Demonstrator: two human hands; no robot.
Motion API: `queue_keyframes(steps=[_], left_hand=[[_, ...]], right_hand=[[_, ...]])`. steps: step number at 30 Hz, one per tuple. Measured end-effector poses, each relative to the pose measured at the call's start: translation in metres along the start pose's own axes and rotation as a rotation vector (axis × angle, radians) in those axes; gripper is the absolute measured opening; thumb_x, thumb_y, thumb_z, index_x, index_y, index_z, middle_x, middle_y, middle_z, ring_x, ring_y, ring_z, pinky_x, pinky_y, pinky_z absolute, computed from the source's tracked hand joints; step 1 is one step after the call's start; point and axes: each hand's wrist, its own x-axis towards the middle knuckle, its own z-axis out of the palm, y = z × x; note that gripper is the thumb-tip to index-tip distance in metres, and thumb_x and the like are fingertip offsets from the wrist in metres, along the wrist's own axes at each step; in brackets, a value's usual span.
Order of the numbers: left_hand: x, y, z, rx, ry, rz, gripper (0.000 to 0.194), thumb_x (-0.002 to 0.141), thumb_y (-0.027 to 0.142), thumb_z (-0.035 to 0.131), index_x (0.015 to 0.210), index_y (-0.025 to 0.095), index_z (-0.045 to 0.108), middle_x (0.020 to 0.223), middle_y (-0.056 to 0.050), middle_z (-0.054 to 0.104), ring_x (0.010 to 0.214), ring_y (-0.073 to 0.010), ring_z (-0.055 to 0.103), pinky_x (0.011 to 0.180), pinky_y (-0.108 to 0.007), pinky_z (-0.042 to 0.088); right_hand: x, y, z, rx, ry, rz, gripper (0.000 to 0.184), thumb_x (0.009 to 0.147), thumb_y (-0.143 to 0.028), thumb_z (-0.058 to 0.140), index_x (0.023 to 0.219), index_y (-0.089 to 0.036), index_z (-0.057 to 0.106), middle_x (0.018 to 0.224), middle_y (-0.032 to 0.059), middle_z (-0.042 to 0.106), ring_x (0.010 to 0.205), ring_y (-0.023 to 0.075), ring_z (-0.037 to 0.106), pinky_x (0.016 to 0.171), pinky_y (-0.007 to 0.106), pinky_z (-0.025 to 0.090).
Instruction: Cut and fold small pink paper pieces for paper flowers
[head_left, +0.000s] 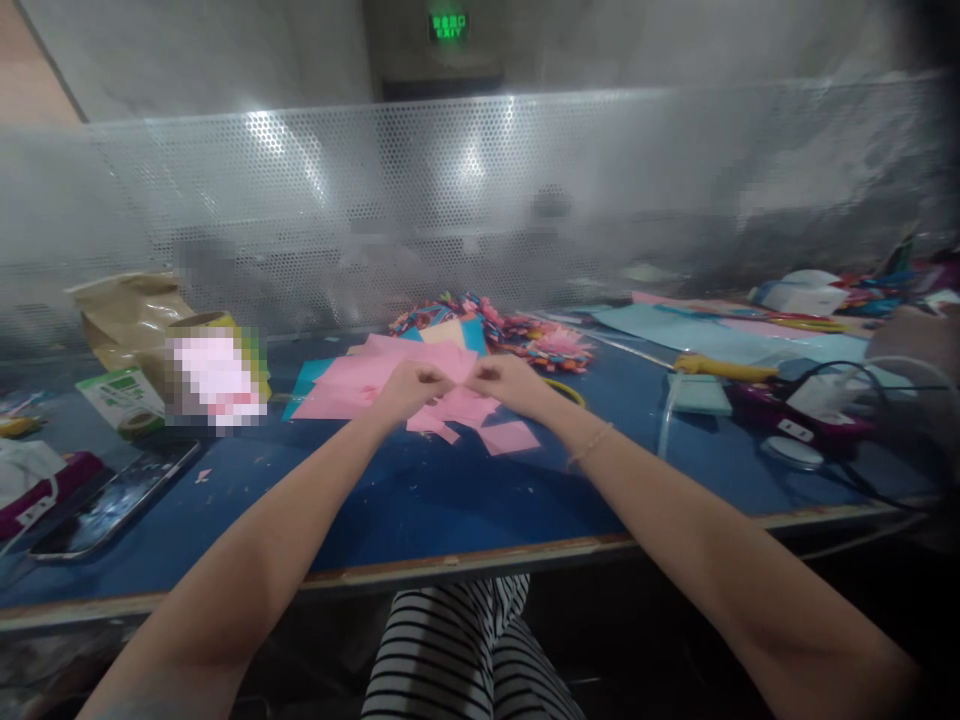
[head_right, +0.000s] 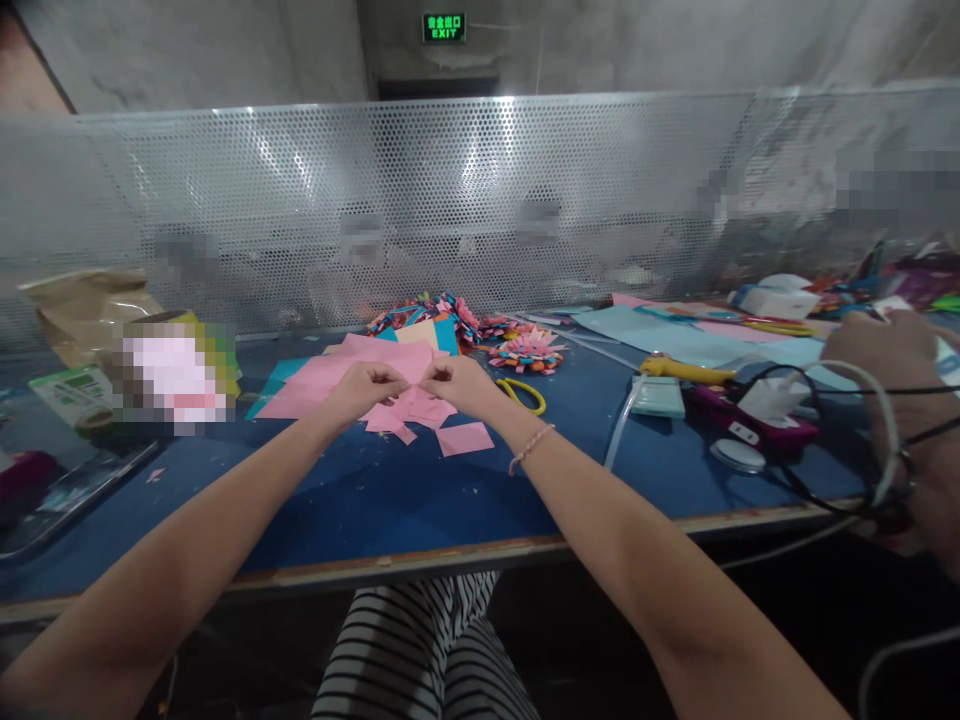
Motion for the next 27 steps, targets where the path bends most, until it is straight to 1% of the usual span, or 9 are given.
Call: queue_keyframes(steps=[4, 7, 10, 12, 17, 22, 25, 27], left_hand=[[0.002, -0.002, -0.004, 0.015, -0.006, 0.010, 0.015, 0.057, 0.028, 0.060, 0.060, 0.013, 0.060, 0.054, 0.000, 0.055, 0.051, -0.0081, 0.049, 0.049, -0.021, 0.042], [0.005, -0.010, -0.006, 0.010, 0.056, 0.000, 0.016, 0.057, 0.029, 0.060, 0.060, 0.013, 0.059, 0.052, 0.000, 0.054, 0.049, -0.0075, 0.047, 0.046, -0.019, 0.038], [0.009, -0.016, -0.008, -0.044, 0.119, -0.001, 0.018, 0.058, 0.031, 0.060, 0.058, 0.013, 0.057, 0.053, 0.000, 0.054, 0.050, -0.0070, 0.047, 0.045, -0.018, 0.035], [0.010, -0.018, -0.007, -0.084, 0.134, 0.000, 0.020, 0.058, 0.033, 0.059, 0.058, 0.013, 0.055, 0.054, 0.000, 0.053, 0.051, -0.0072, 0.048, 0.045, -0.018, 0.034], [0.005, -0.015, 0.003, -0.185, 0.108, -0.039, 0.022, 0.058, 0.033, 0.060, 0.063, 0.013, 0.053, 0.057, 0.001, 0.053, 0.054, -0.0079, 0.050, 0.047, -0.018, 0.037], [0.001, -0.007, 0.012, -0.192, 0.088, -0.077, 0.019, 0.057, 0.030, 0.059, 0.064, 0.015, 0.051, 0.058, 0.002, 0.053, 0.054, -0.0091, 0.052, 0.047, -0.020, 0.040], [0.000, -0.007, 0.013, -0.177, 0.092, -0.088, 0.013, 0.058, 0.025, 0.056, 0.063, 0.015, 0.053, 0.059, 0.001, 0.054, 0.054, -0.0084, 0.052, 0.050, -0.021, 0.042], [0.000, -0.009, 0.014, -0.154, 0.105, -0.063, 0.009, 0.058, 0.021, 0.055, 0.063, 0.014, 0.054, 0.061, 0.000, 0.055, 0.055, -0.0081, 0.052, 0.052, -0.022, 0.044]], right_hand=[[0.001, -0.001, 0.002, 0.087, 0.021, 0.085, 0.007, 0.066, -0.019, 0.053, 0.062, -0.013, 0.053, 0.056, 0.0006, 0.056, 0.053, 0.0095, 0.054, 0.054, 0.021, 0.044], [0.001, -0.003, 0.006, 0.163, 0.028, 0.162, 0.007, 0.069, -0.017, 0.051, 0.064, -0.012, 0.053, 0.059, 0.0019, 0.057, 0.056, 0.0093, 0.056, 0.054, 0.020, 0.045], [0.002, -0.004, 0.011, 0.217, -0.021, 0.209, 0.007, 0.069, -0.017, 0.052, 0.065, -0.012, 0.054, 0.066, 0.0035, 0.060, 0.062, 0.0092, 0.057, 0.057, 0.020, 0.047], [0.002, -0.004, 0.014, 0.245, -0.031, 0.218, 0.006, 0.069, -0.017, 0.052, 0.066, -0.012, 0.055, 0.067, 0.0037, 0.061, 0.063, 0.0089, 0.057, 0.058, 0.020, 0.047], [0.003, -0.004, 0.016, 0.250, 0.051, 0.201, 0.010, 0.070, -0.016, 0.050, 0.061, -0.013, 0.053, 0.062, 0.0026, 0.060, 0.059, 0.0084, 0.056, 0.055, 0.019, 0.047], [0.003, -0.003, 0.012, 0.163, 0.092, 0.208, 0.011, 0.067, -0.011, 0.046, 0.058, -0.013, 0.052, 0.058, 0.0008, 0.057, 0.055, 0.0074, 0.054, 0.051, 0.017, 0.045], [0.003, -0.002, 0.011, 0.156, 0.091, 0.192, 0.010, 0.066, -0.013, 0.046, 0.057, -0.014, 0.051, 0.056, -0.0001, 0.056, 0.053, 0.0071, 0.053, 0.051, 0.017, 0.045], [0.003, -0.001, 0.011, 0.170, 0.093, 0.194, 0.009, 0.066, -0.015, 0.047, 0.057, -0.014, 0.051, 0.056, -0.0005, 0.055, 0.053, 0.0071, 0.052, 0.051, 0.018, 0.045]])
